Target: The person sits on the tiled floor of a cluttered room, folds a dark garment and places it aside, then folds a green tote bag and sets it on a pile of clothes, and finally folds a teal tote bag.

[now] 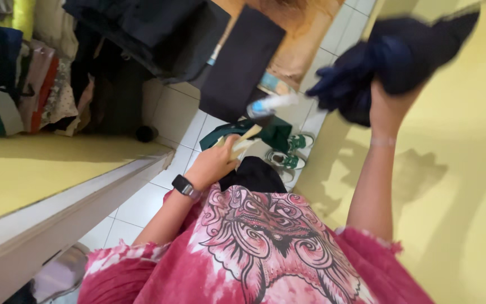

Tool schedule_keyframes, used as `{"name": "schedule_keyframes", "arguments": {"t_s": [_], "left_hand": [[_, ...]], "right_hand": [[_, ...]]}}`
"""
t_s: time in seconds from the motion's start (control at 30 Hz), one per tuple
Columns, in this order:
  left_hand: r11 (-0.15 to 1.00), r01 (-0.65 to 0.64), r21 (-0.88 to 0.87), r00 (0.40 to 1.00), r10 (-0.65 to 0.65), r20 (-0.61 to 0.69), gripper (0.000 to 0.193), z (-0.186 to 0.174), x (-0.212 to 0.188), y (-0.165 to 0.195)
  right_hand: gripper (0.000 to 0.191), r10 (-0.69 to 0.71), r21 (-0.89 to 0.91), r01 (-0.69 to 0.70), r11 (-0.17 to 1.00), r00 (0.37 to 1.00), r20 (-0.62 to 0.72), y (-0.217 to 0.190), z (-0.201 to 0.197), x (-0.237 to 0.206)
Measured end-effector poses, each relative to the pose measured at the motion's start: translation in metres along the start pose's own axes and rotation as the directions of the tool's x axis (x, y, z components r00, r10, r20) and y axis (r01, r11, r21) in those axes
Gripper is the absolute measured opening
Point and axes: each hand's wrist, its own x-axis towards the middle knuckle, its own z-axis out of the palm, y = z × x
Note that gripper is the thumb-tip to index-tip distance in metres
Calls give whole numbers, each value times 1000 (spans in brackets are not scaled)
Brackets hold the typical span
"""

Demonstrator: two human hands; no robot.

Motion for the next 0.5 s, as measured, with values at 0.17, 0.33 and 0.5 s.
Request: {"name": "schedule_keyframes", "arguments": {"t_s": [0.17,0.33,0.5], "left_hand": [[983,77,165,996,-71,-47,34,-14,17,-45],[978,148,149,988,-140,-59,25,-45,18,-60],[979,198,42,967,-188,-173,21,-82,6,-67]], "right_hand": [[105,-170,-439,248,864,963,209,13,138,105],[110,169,-585,224,780,824,541,-4,259,125],[79,390,-598,286,749,540,746,-6,297,93]]}}
